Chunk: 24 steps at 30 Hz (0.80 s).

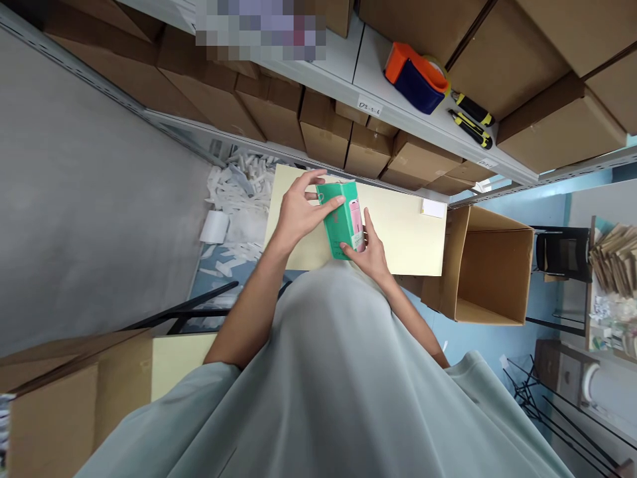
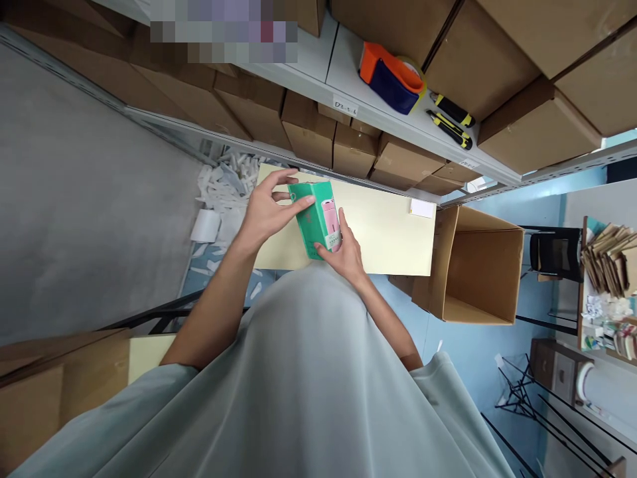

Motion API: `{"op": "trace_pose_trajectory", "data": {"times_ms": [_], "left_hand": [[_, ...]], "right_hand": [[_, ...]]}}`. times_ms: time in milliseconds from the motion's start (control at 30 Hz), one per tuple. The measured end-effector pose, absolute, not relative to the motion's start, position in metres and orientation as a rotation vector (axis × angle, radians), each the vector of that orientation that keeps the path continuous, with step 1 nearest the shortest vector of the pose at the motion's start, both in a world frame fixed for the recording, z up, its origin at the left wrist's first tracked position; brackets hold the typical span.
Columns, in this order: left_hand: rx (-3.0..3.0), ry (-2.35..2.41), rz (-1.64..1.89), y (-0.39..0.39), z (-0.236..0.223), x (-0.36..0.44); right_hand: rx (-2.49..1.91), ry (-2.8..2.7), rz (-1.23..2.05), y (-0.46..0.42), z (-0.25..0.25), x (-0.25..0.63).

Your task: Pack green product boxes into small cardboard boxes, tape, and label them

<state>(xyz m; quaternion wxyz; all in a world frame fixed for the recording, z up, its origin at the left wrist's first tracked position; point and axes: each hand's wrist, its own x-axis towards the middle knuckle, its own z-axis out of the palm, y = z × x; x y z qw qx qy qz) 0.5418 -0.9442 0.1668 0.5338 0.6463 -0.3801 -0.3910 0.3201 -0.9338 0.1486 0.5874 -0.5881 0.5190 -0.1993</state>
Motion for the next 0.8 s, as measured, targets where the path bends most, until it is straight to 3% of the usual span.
{"op": "trace_pose_trajectory", "data": {"times_ms": [300,567,800], "left_hand": [[1.295,-0.873,-1.309,-0.945,0.153,0.563],[1.376,-0.851,-1.208,-0.950,0.148,0.554],[1.632,-0.964,-0.829,-0.951,0.159,0.535]], "right_hand": [[-1.076,0.852,-0.437,-0.931,0.129,0.298],[-1.166,0.904,-0.454,-0.930,0.124,0.298],[-1.674,1.226,-0.419,-0.931,0.144,0.312]]}}
